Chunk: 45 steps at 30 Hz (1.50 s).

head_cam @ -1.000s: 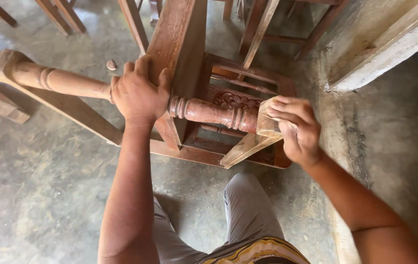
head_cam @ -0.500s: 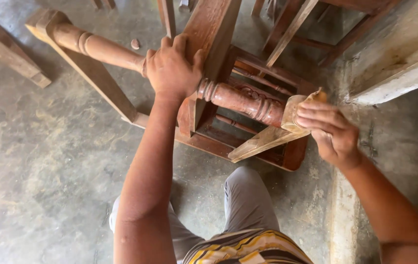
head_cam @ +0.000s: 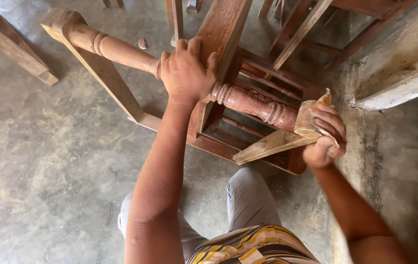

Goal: Sanding the wooden frame and legs of a chair using sandpaper

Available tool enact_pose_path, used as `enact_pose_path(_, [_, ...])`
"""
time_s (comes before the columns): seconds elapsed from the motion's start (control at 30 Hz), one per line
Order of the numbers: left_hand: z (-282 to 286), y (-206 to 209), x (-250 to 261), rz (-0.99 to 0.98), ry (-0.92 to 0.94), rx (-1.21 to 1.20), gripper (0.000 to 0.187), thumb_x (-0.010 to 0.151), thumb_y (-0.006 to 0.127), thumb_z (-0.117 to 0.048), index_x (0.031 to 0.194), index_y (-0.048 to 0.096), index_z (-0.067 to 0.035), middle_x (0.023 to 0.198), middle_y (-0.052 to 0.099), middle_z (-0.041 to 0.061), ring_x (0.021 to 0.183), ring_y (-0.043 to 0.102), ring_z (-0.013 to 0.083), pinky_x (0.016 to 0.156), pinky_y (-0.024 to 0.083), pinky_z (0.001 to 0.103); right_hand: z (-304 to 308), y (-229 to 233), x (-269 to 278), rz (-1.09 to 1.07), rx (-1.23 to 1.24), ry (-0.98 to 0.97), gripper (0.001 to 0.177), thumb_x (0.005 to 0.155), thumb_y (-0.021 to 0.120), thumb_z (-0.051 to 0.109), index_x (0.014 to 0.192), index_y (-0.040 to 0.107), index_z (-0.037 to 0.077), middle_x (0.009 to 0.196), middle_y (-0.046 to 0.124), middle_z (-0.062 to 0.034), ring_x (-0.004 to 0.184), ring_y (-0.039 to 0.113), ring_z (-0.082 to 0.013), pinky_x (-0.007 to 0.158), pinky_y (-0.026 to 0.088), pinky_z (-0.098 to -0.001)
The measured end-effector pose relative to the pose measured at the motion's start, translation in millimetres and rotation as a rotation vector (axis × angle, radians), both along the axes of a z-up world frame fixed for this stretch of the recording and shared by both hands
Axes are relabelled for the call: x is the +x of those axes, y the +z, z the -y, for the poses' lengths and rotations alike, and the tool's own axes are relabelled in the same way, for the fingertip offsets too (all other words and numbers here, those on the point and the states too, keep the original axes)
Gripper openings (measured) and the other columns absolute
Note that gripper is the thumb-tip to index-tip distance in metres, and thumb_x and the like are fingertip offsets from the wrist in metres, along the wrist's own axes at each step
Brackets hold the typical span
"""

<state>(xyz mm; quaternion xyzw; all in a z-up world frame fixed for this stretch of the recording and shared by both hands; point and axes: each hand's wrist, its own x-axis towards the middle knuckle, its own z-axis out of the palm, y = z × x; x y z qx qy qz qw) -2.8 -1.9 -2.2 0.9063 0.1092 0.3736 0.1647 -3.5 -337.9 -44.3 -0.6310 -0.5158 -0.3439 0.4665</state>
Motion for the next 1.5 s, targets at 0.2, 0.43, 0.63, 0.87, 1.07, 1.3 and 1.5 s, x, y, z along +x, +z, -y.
enact_pose_path(0.2, [0, 0, 2, 0.042, 0.03, 0.048, 0.036, 0.089, 0.07, -0.043, 0.106, 0.068, -0.011, 0.086, 0.06, 0.008, 0.055, 0.054, 0.0241, 0.077, 0.046, 0.038, -31, 9, -17, -0.042, 0.354, -0.244, 0.049, 0.119, 0.027, 0.042, 0.134, 0.053, 0.004, 0.136, 0.057, -0.0142, 0.134, 0.056, -0.0273, 0.123, 0.049, -0.0463])
enact_pose_path(0.43, [-1, -3, 1, 0.027, -0.003, 0.04, 0.033, 0.09, 0.069, -0.042, 0.102, 0.066, -0.012, 0.087, 0.06, 0.01, 0.06, 0.056, 0.0301, 0.079, 0.046, 0.04, 17, 94, 33, -0.345, -0.785, 0.184, 0.017, 0.091, 0.052, -0.005, 0.09, 0.068, 0.0, 0.095, 0.069, -0.0118, 0.08, 0.06, -0.0196, 0.075, 0.054, -0.0287])
enact_pose_path(0.63, [-3, -4, 3, 0.023, -0.022, 0.037, 0.033, 0.09, 0.069, -0.041, 0.105, 0.066, -0.012, 0.088, 0.061, 0.011, 0.061, 0.059, 0.0323, 0.082, 0.046, 0.042, 18, 46, -19, -0.257, -0.305, -0.024, 0.027, 0.112, 0.041, 0.014, 0.124, 0.06, -0.002, 0.128, 0.065, -0.0171, 0.117, 0.062, -0.0271, 0.108, 0.056, -0.038])
enact_pose_path(0.87, [-14, -5, 22, -0.319, 0.008, 0.202, 0.066, 0.102, 0.056, -0.058, 0.146, 0.051, -0.009, 0.093, 0.071, 0.015, 0.068, 0.069, 0.0336, 0.09, 0.048, 0.048, 0, 82, -22, 0.161, -0.854, -0.392, 0.01, 0.097, 0.072, 0.005, 0.105, 0.077, 0.0, 0.122, 0.078, -0.0123, 0.124, 0.066, -0.0253, 0.12, 0.046, -0.0399])
enact_pose_path(1.07, [-58, 54, 3, -0.724, -0.311, 0.055, 0.069, 0.105, 0.029, -0.068, 0.132, 0.069, -0.018, 0.101, 0.078, 0.014, 0.096, 0.072, 0.0441, 0.117, 0.014, 0.078, -24, 67, -69, -0.231, -0.174, -0.334, 0.028, 0.113, 0.045, 0.002, 0.136, 0.055, -0.01, 0.152, 0.052, -0.0263, 0.149, 0.047, -0.0397, 0.137, 0.032, -0.0592])
enact_pose_path(1.3, [-86, 51, 7, -0.877, -0.513, 0.233, 0.084, 0.103, 0.024, -0.073, 0.089, 0.082, -0.015, 0.089, 0.079, 0.018, 0.102, 0.075, 0.0432, 0.086, 0.055, 0.057, -73, 49, -64, 0.412, -0.759, -1.245, 0.022, 0.09, 0.068, -0.001, 0.107, 0.078, -0.012, 0.133, 0.072, -0.0255, 0.138, 0.062, -0.0385, 0.126, 0.039, -0.0472])
enact_pose_path(1.5, [-103, 14, 9, -0.496, -0.567, 0.322, 0.075, 0.104, 0.033, -0.075, 0.093, 0.077, -0.016, 0.065, 0.072, 0.014, 0.054, 0.069, 0.0373, 0.049, 0.05, 0.043, -88, 71, -82, 0.176, -1.091, -1.342, 0.023, 0.099, 0.07, 0.017, 0.117, 0.082, 0.013, 0.142, 0.078, -0.0033, 0.161, 0.042, -0.0207, 0.141, 0.028, -0.035])
